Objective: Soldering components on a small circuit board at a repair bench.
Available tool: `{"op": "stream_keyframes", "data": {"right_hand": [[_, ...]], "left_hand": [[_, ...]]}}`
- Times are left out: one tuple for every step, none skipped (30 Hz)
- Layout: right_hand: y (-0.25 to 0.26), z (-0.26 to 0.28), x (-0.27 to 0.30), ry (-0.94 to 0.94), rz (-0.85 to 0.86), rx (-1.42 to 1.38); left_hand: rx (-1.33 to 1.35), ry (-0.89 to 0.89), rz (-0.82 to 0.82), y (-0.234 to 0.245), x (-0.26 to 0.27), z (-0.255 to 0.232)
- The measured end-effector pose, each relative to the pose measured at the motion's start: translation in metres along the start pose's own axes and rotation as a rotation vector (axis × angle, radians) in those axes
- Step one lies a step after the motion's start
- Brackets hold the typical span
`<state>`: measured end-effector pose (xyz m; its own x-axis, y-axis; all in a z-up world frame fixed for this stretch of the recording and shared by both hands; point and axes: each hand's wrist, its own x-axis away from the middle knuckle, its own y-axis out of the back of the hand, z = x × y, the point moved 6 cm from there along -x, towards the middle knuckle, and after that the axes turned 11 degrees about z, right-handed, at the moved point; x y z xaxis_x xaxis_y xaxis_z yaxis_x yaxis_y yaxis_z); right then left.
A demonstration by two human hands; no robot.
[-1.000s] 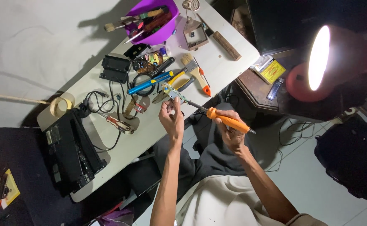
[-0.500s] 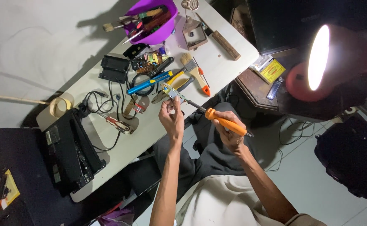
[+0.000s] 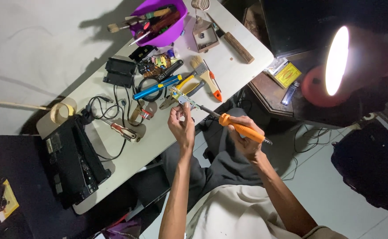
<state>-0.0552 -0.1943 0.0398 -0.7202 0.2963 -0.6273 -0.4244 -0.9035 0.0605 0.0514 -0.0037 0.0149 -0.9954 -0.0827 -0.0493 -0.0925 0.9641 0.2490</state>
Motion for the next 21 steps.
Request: {"op": "stream_keyframes", "data": {"right_hand": [[0.000, 0.000, 0.001, -0.002, 0.001, 0.000], [0.000, -0.001, 0.002, -0.026, 0.000, 0.016], [0.000, -0.003, 0.002, -0.047, -0.002, 0.032], [0.000, -0.002, 0.001, -0.047, -0.003, 0.032], [-0.001, -0.002, 0.000, -0.053, 0.008, 0.033], [-0.001, -0.002, -0.002, -0.058, 0.020, 0.034], [-0.001, -0.003, -0.001, -0.058, 0.019, 0.034], [-0.001, -0.006, 0.000, -0.067, 0.021, 0.016], [-0.002, -0.008, 0.001, -0.074, 0.025, -0.003], [-0.003, -0.009, 0.001, -0.074, 0.027, -0.004], [-0.004, -0.009, 0.002, -0.073, 0.018, 0.008], [-0.004, -0.009, 0.003, -0.071, 0.010, 0.020], [-0.004, -0.007, 0.001, -0.072, 0.011, 0.020], [-0.005, -0.006, 0.000, -0.077, 0.016, 0.018], [-0.005, -0.005, -0.002, -0.081, 0.021, 0.016], [-0.005, -0.006, -0.001, -0.082, 0.021, 0.017], [-0.005, -0.007, -0.001, -0.088, 0.024, 0.025], [-0.004, -0.008, 0.000, -0.094, 0.027, 0.033], [-0.004, -0.006, -0.002, -0.094, 0.027, 0.033], [-0.004, -0.004, -0.003, -0.095, 0.029, 0.029], [-0.005, -0.003, -0.005, -0.096, 0.031, 0.024]], "left_hand": [[0.000, 0.002, 0.000, 0.001, 0.000, 0.000], [-0.011, -0.001, 0.001, 0.001, 0.000, -0.001], [-0.021, -0.007, 0.003, 0.001, 0.000, -0.003], [-0.021, -0.007, 0.003, 0.001, 0.000, -0.006], [-0.016, 0.002, 0.004, 0.001, 0.001, -0.008], [-0.011, 0.011, 0.005, 0.000, 0.002, -0.010], [-0.011, 0.011, 0.006, 0.001, 0.002, -0.010], [-0.012, 0.011, 0.011, 0.001, 0.001, -0.009], [-0.011, 0.012, 0.013, 0.002, 0.001, -0.008], [-0.011, 0.012, 0.011, 0.001, 0.000, -0.007], [-0.024, 0.008, 0.003, 0.001, 0.000, -0.005], [-0.037, 0.005, -0.005, 0.001, -0.001, -0.004], [-0.037, 0.006, -0.006, 0.002, -0.001, -0.001], [-0.042, 0.006, -0.007, 0.002, -0.002, 0.002], [-0.046, 0.006, -0.007, 0.002, -0.003, 0.005], [-0.046, 0.007, -0.007, 0.001, -0.002, 0.003], [-0.038, 0.010, -0.007, 0.001, -0.002, 0.001], [-0.030, 0.013, -0.006, 0.001, -0.001, 0.000], [-0.030, 0.013, -0.006, 0.001, -0.002, 0.001], [-0.029, 0.011, -0.010, 0.001, -0.002, 0.003], [-0.028, 0.009, -0.013, 0.002, -0.002, 0.004]]}}
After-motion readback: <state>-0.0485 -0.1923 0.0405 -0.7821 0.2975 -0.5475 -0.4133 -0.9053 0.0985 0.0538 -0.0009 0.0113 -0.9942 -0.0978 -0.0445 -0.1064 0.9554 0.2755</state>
